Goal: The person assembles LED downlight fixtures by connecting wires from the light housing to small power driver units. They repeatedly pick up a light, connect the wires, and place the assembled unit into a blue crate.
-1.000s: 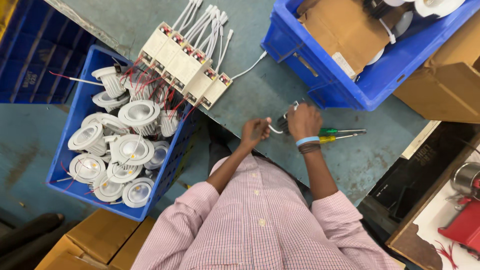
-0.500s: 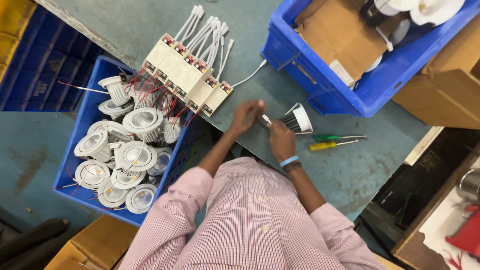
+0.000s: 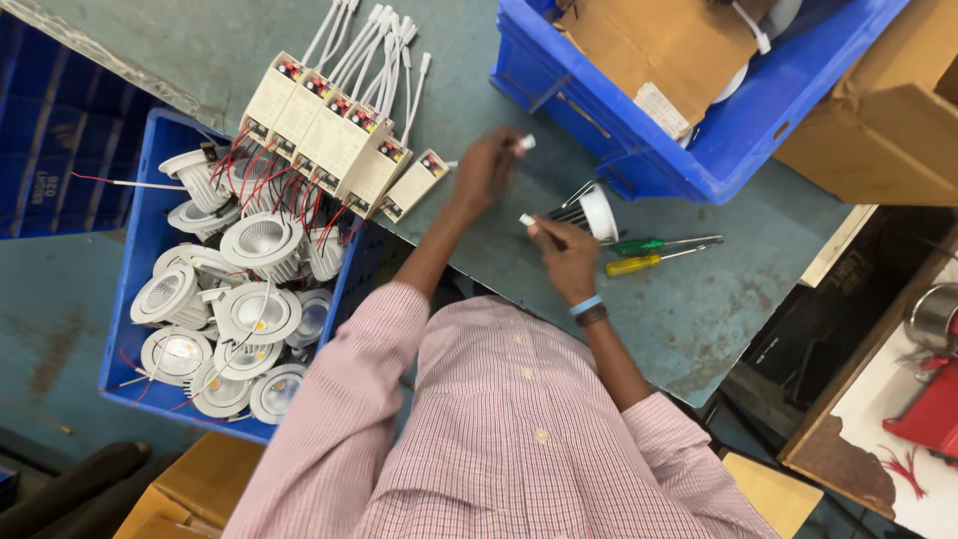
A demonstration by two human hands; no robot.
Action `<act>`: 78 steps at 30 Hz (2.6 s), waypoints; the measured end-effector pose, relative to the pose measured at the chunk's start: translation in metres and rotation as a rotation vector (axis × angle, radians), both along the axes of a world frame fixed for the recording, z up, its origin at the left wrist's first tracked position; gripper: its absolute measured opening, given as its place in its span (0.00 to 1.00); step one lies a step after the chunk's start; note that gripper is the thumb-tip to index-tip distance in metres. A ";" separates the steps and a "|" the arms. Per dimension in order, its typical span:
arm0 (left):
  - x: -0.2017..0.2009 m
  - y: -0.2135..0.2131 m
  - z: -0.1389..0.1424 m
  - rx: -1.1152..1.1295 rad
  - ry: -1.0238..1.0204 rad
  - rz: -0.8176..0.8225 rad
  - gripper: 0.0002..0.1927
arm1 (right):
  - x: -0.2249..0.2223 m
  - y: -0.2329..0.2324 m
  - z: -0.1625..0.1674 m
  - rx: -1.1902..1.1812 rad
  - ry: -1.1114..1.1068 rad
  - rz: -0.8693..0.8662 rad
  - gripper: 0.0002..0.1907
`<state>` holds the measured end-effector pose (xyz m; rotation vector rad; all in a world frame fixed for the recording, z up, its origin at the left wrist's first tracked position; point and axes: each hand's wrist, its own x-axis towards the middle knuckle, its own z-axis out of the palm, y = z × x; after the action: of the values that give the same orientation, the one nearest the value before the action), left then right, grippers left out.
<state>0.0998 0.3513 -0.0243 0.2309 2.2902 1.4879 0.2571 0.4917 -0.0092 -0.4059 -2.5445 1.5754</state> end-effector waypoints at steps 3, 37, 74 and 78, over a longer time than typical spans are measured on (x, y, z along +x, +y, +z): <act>0.046 -0.019 0.001 0.242 0.170 -0.030 0.11 | -0.002 0.012 -0.001 -0.198 -0.078 -0.066 0.12; 0.084 -0.024 0.024 0.054 0.363 -0.095 0.09 | -0.023 0.025 0.011 0.119 -0.173 0.155 0.13; 0.095 -0.126 -0.012 -0.747 0.586 0.047 0.37 | 0.016 0.052 0.010 0.591 0.083 -0.227 0.40; 0.106 -0.123 -0.027 -0.655 0.496 -0.005 0.32 | 0.014 0.087 -0.010 0.712 -0.103 -0.265 0.36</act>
<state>0.2059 0.2279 -0.0509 0.4443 3.0163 0.6436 0.2707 0.5791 -0.0191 -0.6931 -2.7530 0.5126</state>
